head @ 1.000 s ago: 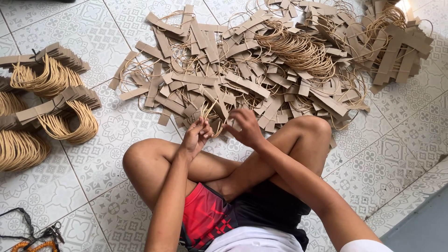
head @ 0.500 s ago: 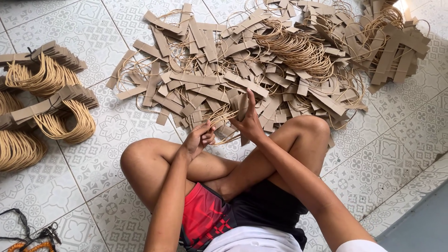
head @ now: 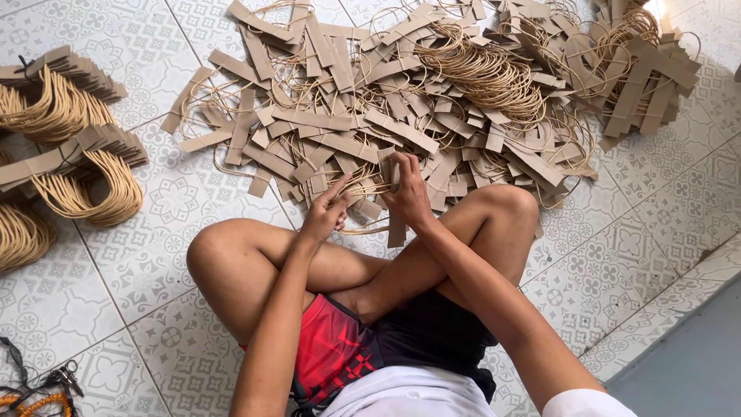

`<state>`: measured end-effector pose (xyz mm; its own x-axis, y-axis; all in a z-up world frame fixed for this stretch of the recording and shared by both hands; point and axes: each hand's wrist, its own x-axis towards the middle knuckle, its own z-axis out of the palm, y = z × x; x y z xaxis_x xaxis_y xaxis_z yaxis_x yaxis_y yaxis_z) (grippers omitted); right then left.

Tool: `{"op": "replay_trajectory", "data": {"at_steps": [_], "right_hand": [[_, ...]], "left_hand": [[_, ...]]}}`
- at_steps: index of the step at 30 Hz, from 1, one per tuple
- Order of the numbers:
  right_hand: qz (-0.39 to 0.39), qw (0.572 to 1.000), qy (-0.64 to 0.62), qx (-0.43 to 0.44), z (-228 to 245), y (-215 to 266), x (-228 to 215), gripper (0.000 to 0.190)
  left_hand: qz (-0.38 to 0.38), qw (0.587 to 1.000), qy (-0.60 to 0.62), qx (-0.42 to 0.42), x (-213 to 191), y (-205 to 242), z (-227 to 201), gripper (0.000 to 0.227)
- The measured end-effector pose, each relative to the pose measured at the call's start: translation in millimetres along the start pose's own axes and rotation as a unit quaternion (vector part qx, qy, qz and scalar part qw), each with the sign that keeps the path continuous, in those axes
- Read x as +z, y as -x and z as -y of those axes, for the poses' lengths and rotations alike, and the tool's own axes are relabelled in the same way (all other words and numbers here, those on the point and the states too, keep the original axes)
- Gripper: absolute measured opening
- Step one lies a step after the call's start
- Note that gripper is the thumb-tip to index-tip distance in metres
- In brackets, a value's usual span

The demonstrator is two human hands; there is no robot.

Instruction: Manually attaching paper handles to cardboard strips for bag production.

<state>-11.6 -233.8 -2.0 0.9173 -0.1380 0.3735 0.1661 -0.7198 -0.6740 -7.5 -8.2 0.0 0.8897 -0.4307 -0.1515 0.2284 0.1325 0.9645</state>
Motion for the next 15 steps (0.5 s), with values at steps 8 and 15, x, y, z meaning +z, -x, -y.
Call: {"op": "replay_trajectory", "data": {"at_steps": [8,15], "right_hand": [[0.04,0.999,0.03,-0.019,4.5,3.8,-3.1,0.064],[0.04,0.999,0.015,-0.003,-4.7,4.3,1.2,0.06]], "left_hand": [[-0.034,0.96,-0.243,0.133,11.7,6.2,-7.9,0.024],[-0.077,0.923,-0.31,0.215,7.3,0.4,5.9,0.02]]}}
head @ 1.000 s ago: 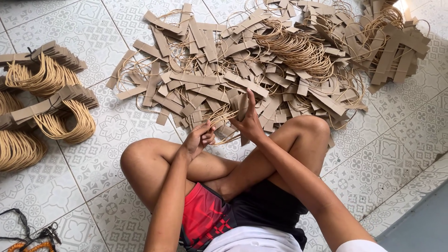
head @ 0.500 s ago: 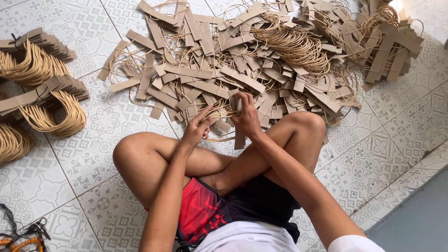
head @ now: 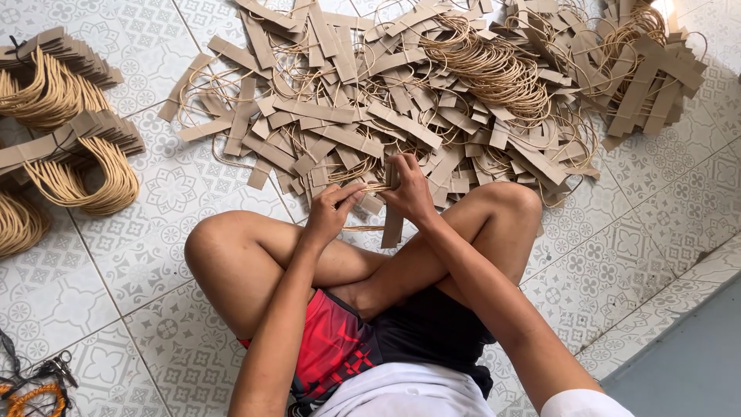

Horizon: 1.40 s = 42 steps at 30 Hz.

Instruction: Manually attaching paper handles to cardboard strips for bag production.

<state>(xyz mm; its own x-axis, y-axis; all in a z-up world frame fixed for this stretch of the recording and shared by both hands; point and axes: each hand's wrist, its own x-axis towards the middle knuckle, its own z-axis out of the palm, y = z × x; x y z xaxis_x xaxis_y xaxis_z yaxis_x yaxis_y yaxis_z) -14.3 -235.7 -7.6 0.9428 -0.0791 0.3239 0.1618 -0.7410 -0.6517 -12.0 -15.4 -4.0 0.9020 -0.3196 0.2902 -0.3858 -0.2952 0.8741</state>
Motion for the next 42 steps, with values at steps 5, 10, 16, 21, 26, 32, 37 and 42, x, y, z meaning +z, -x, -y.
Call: {"op": "replay_trajectory", "data": {"at_steps": [5,10,16,21,26,32,37,42], "right_hand": [[0.074,0.989,-0.119,0.046,22.4,-4.4,-7.8,0.087],[0.199,0.96,-0.178,0.087,33.1,-6.0,-17.7,0.119],[0.179,0.973,-0.121,0.087,17.8,3.1,-8.9,0.098],[0.107,0.95,-0.272,0.108,35.3,1.3,-20.3,0.086],[0.074,0.916,-0.366,0.149,39.3,-6.5,-30.5,0.096],[0.182,0.772,-0.532,0.296,36.3,-3.2,-25.1,0.033],[0.16,0.729,-0.579,0.328,20.9,-7.5,-20.7,0.026],[0.18,0.774,-0.538,0.28,24.7,-9.1,-29.2,0.025]], "left_hand": [[-0.041,0.999,0.013,0.006,-3.3,-4.2,2.7,0.016],[-0.067,0.998,-0.001,0.008,-8.1,-4.5,-4.8,0.017],[-0.044,0.999,0.01,-0.028,-2.0,-2.8,10.6,0.02],[0.026,0.974,0.11,-0.198,-6.8,-7.0,1.6,0.024],[0.03,0.861,0.41,-0.3,-4.5,-6.9,19.5,0.036],[-0.007,0.797,0.539,-0.272,-21.2,-10.0,10.6,0.035],[0.026,0.789,0.541,-0.289,-19.5,-9.2,10.0,0.032],[0.069,0.759,0.562,-0.322,-20.8,-9.4,24.3,0.035]]}}
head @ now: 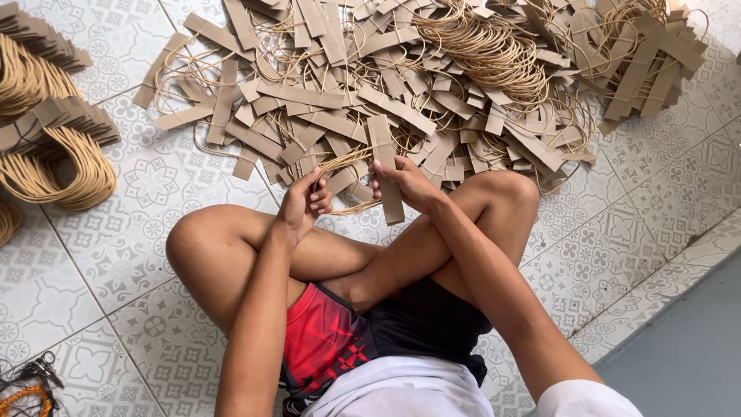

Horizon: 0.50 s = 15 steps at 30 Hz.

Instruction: Manually attaching paper handles to cardboard strips for bag production.

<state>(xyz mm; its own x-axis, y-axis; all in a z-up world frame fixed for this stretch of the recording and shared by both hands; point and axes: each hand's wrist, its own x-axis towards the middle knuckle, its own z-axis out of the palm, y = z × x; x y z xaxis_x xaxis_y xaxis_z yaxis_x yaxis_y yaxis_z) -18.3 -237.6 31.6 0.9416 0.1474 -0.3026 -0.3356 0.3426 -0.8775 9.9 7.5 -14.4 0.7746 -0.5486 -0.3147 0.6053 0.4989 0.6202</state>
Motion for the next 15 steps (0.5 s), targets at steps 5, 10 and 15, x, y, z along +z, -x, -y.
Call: {"op": "replay_trajectory", "data": {"at_steps": [5,10,15], "right_hand": [[-0.034,0.999,0.023,-0.034,-3.7,-6.6,1.4,0.026],[-0.054,0.992,0.112,-0.016,-16.9,-30.2,-16.1,0.051],[-0.039,0.851,0.521,-0.049,-106.0,-94.1,-39.1,0.036]], "left_hand": [[0.013,0.999,0.015,0.033,-2.0,-4.3,4.0,0.035],[0.004,0.982,0.101,0.162,-12.0,5.4,-13.8,0.036],[0.033,0.924,0.254,0.284,-14.9,21.7,-34.5,0.033]]}}
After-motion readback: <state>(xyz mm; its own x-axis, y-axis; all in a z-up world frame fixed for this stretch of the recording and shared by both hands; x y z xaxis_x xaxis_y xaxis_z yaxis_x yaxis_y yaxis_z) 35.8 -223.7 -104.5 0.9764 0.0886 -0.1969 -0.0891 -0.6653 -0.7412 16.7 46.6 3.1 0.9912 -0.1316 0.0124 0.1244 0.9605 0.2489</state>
